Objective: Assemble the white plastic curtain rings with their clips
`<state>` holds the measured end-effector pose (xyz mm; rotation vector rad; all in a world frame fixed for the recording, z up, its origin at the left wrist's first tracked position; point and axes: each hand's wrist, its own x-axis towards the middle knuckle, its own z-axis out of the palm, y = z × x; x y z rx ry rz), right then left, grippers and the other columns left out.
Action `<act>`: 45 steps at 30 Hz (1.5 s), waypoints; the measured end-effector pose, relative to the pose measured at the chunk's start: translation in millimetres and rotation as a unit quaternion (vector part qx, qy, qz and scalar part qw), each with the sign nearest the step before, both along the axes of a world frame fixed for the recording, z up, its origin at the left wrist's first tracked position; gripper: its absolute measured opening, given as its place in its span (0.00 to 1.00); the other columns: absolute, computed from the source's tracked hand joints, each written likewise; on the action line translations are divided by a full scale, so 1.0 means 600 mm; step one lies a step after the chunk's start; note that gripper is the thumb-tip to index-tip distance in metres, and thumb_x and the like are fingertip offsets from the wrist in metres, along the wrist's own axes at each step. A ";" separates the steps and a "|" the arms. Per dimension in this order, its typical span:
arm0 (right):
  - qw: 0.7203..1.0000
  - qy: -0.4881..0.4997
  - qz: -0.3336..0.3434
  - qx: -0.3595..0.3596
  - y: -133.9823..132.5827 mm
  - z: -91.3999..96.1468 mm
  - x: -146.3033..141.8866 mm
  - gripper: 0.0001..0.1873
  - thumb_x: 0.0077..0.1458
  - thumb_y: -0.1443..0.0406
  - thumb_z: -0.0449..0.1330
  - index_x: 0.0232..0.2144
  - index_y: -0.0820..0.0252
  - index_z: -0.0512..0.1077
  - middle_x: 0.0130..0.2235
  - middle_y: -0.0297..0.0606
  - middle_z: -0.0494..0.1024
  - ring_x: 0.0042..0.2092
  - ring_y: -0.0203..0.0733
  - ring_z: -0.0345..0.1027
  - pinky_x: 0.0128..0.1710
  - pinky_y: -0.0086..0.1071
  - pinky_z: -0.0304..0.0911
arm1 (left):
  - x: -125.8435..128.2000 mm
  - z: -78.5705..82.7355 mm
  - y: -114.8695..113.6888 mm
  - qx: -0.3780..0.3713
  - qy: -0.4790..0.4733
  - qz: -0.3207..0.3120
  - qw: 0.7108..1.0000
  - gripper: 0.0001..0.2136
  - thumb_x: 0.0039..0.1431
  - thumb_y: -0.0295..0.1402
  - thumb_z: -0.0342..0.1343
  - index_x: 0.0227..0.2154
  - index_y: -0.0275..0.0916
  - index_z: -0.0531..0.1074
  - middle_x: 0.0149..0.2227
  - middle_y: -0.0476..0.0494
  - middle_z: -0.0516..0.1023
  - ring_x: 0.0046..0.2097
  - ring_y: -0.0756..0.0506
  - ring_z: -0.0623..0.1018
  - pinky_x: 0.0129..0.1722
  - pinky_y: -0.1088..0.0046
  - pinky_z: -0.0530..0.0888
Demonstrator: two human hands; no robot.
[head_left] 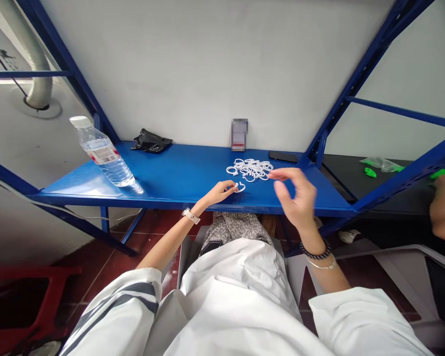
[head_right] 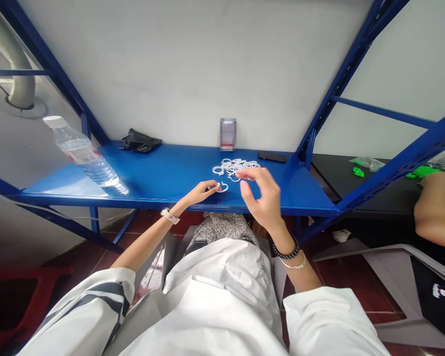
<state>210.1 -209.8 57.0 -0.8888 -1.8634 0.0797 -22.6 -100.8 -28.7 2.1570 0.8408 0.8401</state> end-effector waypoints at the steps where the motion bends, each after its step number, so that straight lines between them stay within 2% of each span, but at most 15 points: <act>1: 0.999 0.005 0.010 -0.039 0.022 -0.015 -0.007 0.16 0.65 0.59 0.53 0.51 0.55 0.72 0.51 0.43 0.75 0.49 0.45 0.72 0.47 0.39 0.70 | 0.000 0.003 -0.001 0.000 0.003 -0.011 1.000 0.23 0.65 0.52 0.45 0.38 0.36 0.75 0.41 0.40 0.79 0.41 0.44 0.77 0.38 0.72 0.71; 4: 0.979 0.014 0.048 -0.198 0.095 -0.075 -0.018 0.19 0.61 0.55 0.55 0.50 0.57 0.73 0.53 0.44 0.75 0.46 0.45 0.73 0.39 0.35 0.71 | 0.001 0.011 -0.004 0.013 0.012 -0.036 0.999 0.24 0.65 0.53 0.45 0.39 0.35 0.75 0.41 0.40 0.80 0.41 0.44 0.78 0.38 0.72 0.71; 7: 0.949 0.026 0.080 -0.303 0.146 -0.132 -0.016 0.23 0.58 0.52 0.57 0.51 0.58 0.73 0.50 0.45 0.78 0.43 0.44 0.73 0.39 0.35 0.69 | 0.002 0.011 -0.005 0.025 0.025 -0.042 0.998 0.25 0.65 0.53 0.45 0.39 0.35 0.75 0.40 0.39 0.80 0.40 0.44 0.78 0.37 0.72 0.71; 9: 0.933 0.041 0.103 -0.342 0.160 -0.155 -0.013 0.24 0.56 0.50 0.58 0.47 0.61 0.76 0.43 0.44 0.80 0.36 0.41 0.72 0.39 0.36 0.69 | 0.003 0.010 -0.005 0.024 0.034 -0.043 0.998 0.25 0.65 0.53 0.45 0.39 0.35 0.76 0.40 0.40 0.80 0.39 0.45 0.77 0.36 0.73 0.71; 11: 0.927 0.061 0.116 -0.350 0.163 -0.165 -0.013 0.23 0.55 0.49 0.59 0.42 0.61 0.77 0.38 0.42 0.80 0.32 0.38 0.69 0.38 0.35 0.68 | 0.005 0.008 -0.005 0.020 0.036 -0.042 0.998 0.25 0.65 0.53 0.46 0.39 0.35 0.76 0.40 0.40 0.80 0.39 0.45 0.77 0.36 0.73 0.71; 15: 0.920 0.081 0.146 -0.355 0.159 -0.166 -0.018 0.23 0.52 0.48 0.62 0.38 0.61 0.78 0.37 0.41 0.80 0.30 0.36 0.68 0.36 0.33 0.67 | 0.004 0.003 -0.003 0.003 0.022 -0.039 0.999 0.24 0.64 0.52 0.48 0.39 0.34 0.77 0.38 0.41 0.80 0.38 0.46 0.77 0.37 0.73 0.71; 22: 0.915 0.086 0.157 -0.361 0.150 -0.162 -0.022 0.22 0.54 0.48 0.61 0.35 0.61 0.76 0.32 0.39 0.79 0.29 0.36 0.67 0.34 0.31 0.66 | -0.007 -0.014 0.009 -0.088 -0.025 -0.053 0.994 0.25 0.62 0.53 0.51 0.41 0.34 0.77 0.39 0.40 0.80 0.40 0.46 0.77 0.42 0.71 0.72; 29: 0.914 0.079 0.164 -0.364 0.143 -0.155 -0.023 0.22 0.54 0.47 0.61 0.32 0.61 0.75 0.31 0.38 0.78 0.30 0.36 0.67 0.33 0.31 0.65 | -0.006 -0.006 0.000 -0.088 -0.020 -0.050 0.995 0.25 0.63 0.54 0.49 0.36 0.34 0.77 0.37 0.41 0.79 0.39 0.46 0.76 0.42 0.71 0.72; 38: 0.913 0.073 0.171 -0.364 0.148 -0.160 -0.037 0.22 0.54 0.48 0.61 0.32 0.62 0.74 0.31 0.38 0.77 0.33 0.38 0.68 0.35 0.31 0.63 | -0.008 -0.002 -0.006 -0.068 -0.003 -0.033 0.997 0.26 0.62 0.55 0.49 0.32 0.34 0.75 0.33 0.43 0.78 0.36 0.47 0.74 0.39 0.72 0.70; 45: 0.904 0.117 0.195 -0.363 0.155 -0.167 -0.048 0.19 0.54 0.51 0.61 0.37 0.60 0.75 0.38 0.40 0.79 0.39 0.40 0.71 0.40 0.33 0.67 | -0.007 0.000 -0.007 -0.080 -0.025 -0.032 0.996 0.26 0.61 0.55 0.50 0.33 0.34 0.76 0.31 0.44 0.77 0.34 0.48 0.73 0.37 0.73 0.70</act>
